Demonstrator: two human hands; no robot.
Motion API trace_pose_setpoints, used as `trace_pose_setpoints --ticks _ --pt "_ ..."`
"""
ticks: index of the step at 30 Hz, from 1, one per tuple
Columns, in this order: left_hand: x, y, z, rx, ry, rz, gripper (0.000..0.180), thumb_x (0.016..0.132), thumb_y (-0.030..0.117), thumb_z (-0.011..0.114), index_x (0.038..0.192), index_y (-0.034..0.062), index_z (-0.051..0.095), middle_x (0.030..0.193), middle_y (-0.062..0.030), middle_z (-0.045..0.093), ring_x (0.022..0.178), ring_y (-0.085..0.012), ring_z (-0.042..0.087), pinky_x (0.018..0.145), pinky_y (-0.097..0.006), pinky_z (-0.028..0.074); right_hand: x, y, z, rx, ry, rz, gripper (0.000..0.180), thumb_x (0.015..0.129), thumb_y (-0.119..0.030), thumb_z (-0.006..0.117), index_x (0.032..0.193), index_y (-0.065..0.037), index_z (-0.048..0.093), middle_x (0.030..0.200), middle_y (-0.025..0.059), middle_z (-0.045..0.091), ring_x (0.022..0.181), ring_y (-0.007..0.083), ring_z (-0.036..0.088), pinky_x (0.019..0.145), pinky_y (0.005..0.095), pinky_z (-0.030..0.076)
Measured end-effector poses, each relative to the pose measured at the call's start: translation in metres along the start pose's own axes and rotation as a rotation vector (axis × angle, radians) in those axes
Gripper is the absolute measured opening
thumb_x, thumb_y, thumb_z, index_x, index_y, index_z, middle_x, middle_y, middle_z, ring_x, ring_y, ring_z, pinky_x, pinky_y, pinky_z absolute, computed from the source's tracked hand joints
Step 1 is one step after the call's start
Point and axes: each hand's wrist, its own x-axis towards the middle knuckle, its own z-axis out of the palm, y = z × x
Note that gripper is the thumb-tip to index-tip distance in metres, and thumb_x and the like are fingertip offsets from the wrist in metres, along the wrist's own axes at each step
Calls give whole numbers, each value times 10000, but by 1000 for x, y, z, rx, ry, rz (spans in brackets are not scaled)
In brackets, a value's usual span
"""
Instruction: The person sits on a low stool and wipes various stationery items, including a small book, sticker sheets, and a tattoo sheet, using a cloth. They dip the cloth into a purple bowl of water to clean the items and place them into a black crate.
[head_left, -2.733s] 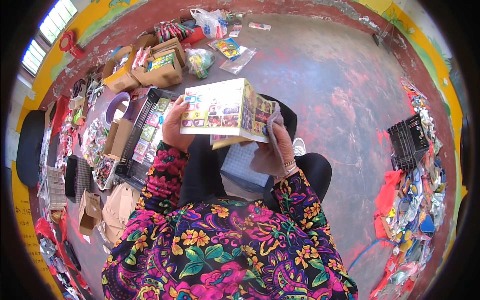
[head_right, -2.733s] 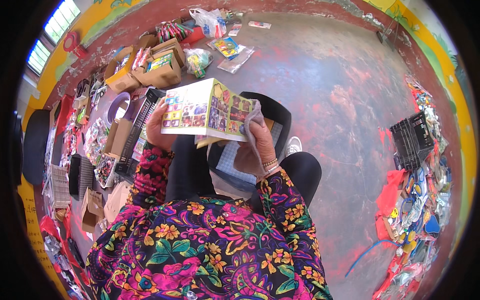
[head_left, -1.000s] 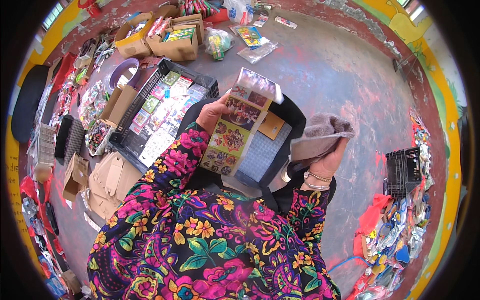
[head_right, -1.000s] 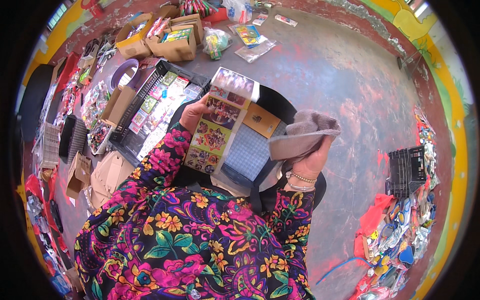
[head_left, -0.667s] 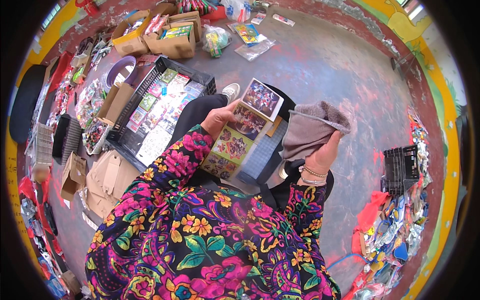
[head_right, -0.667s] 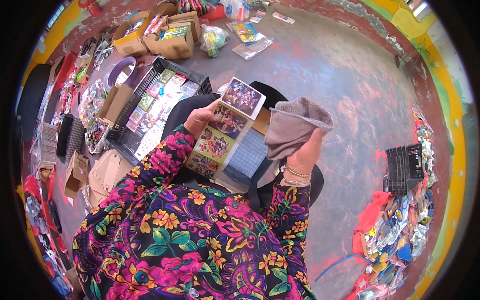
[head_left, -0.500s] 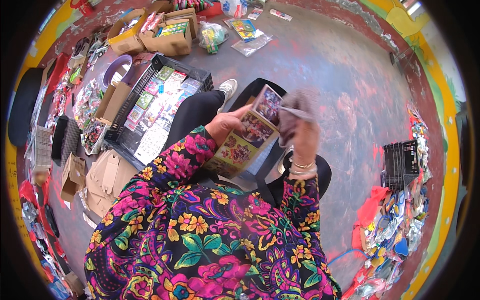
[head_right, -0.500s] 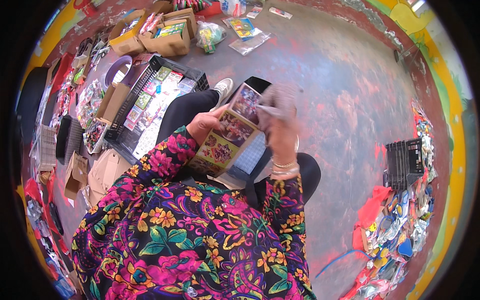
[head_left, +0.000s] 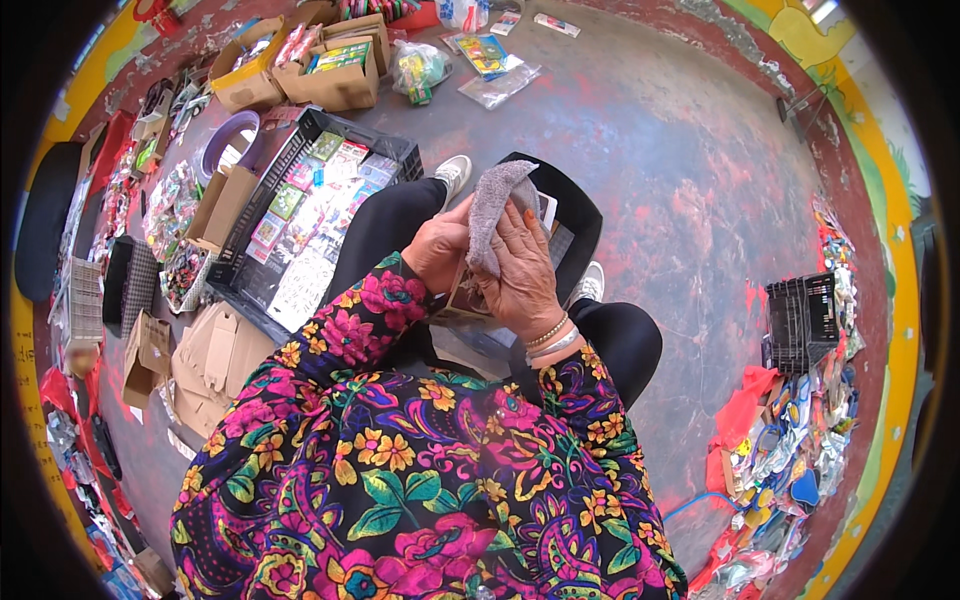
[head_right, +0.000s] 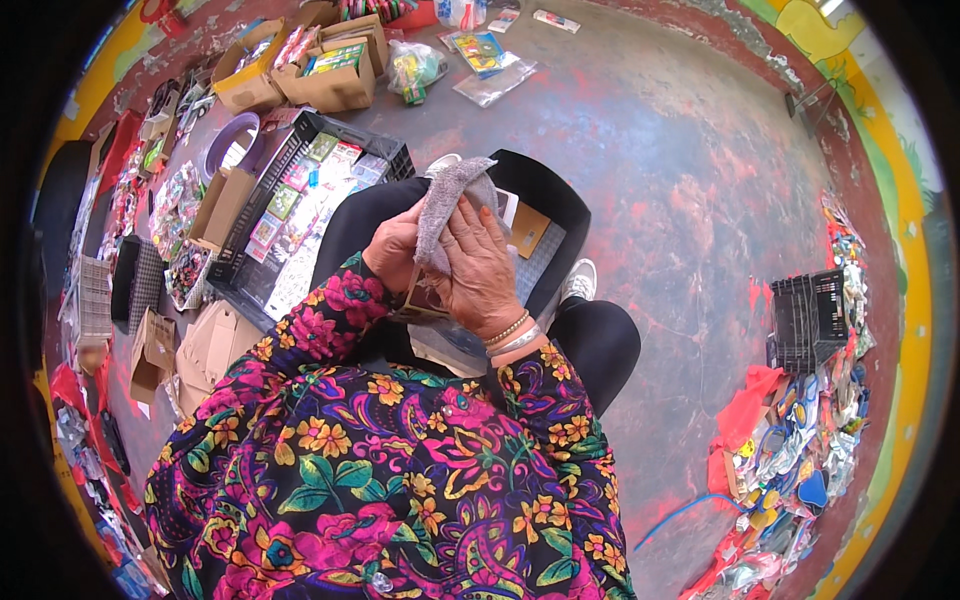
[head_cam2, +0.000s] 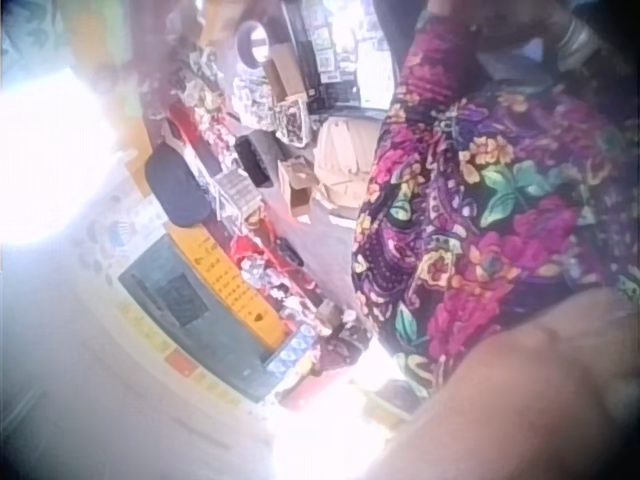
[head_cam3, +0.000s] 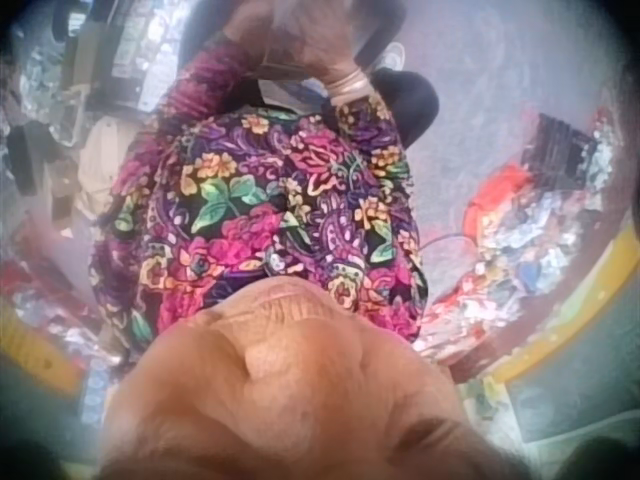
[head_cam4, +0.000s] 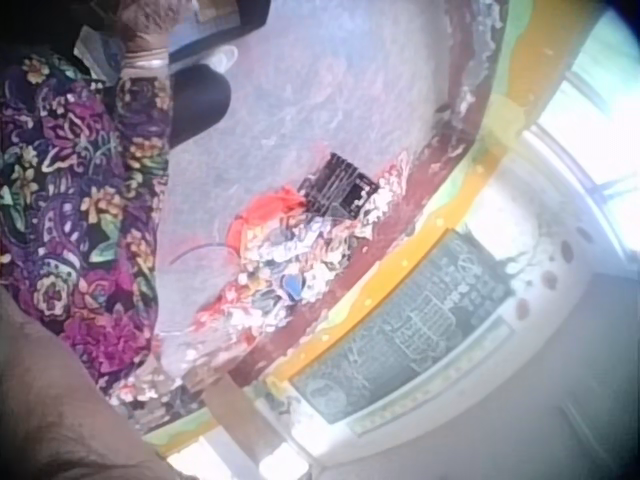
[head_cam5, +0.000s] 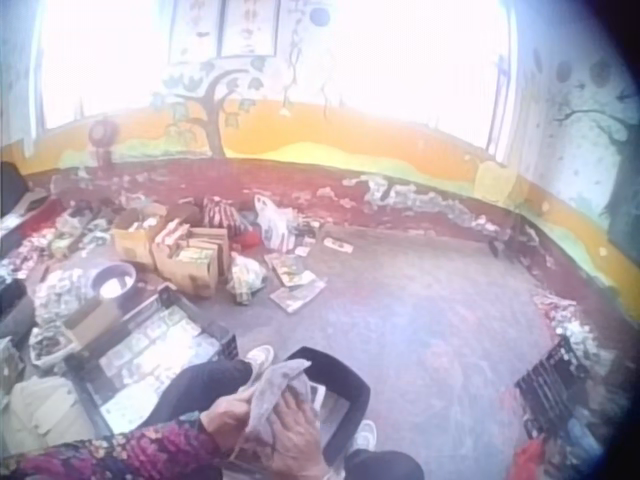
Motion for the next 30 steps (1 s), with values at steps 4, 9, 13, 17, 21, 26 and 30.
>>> trace_pose_setpoints --ticks 4,9,13,17,21,26,30 --pt "-5 -8 -7 -138 -110 -139 537 841 14 441 1353 57 285 1255 -118 455 1139 -220 481 969 -347 380 3 2 3 -35 40 62 419 871 -284 500 1210 -38 505 1311 152 434 1278 295 331 1062 434 197" --pt "-1 -10 2 -26 -36 -102 483 875 73 429 1341 47 307 1237 -117 471 1104 -208 503 947 -336 395 5 4 3 -24 113 161 453 862 -353 502 1214 -68 512 1326 119 427 1296 279 302 1069 432 160" --pt "1 -10 12 -3 12 -59 445 886 93 437 1313 24 334 1225 -115 482 1102 -201 503 932 -324 408 2 12 3 -53 135 214 421 887 -339 475 1216 -79 512 1316 124 434 1300 280 292 1068 445 137" --pt "-3 -5 6 67 70 -83 465 880 127 436 1320 25 325 1185 -126 510 1045 -224 542 902 -358 437 8 27 0 231 321 350 371 910 -291 455 1195 -65 525 1218 156 514 1165 309 461 973 357 339" --pt "5 -1 0 12 110 -33 438 872 93 405 1301 28 346 1159 -153 531 983 -255 584 859 -396 480 -10 53 -11 1229 597 1077 434 928 -372 434 1068 20 556 1045 106 605 921 213 585 789 300 458" --pt "9 -4 -56 -270 244 -46 339 903 159 388 1196 -8 422 1107 -220 558 991 -343 577 884 -499 445 -15 58 -22 1316 679 1107 364 910 -332 493 1009 10 572 974 82 610 879 175 592 779 323 482" --pt "5 4 -64 -315 258 -13 334 907 142 374 1199 -13 421 1121 -223 546 1004 -337 572 895 -492 442 -54 63 -3 1369 64 1080 343 871 -310 577 1016 0 585 925 43 606 826 104 572 716 226 465"
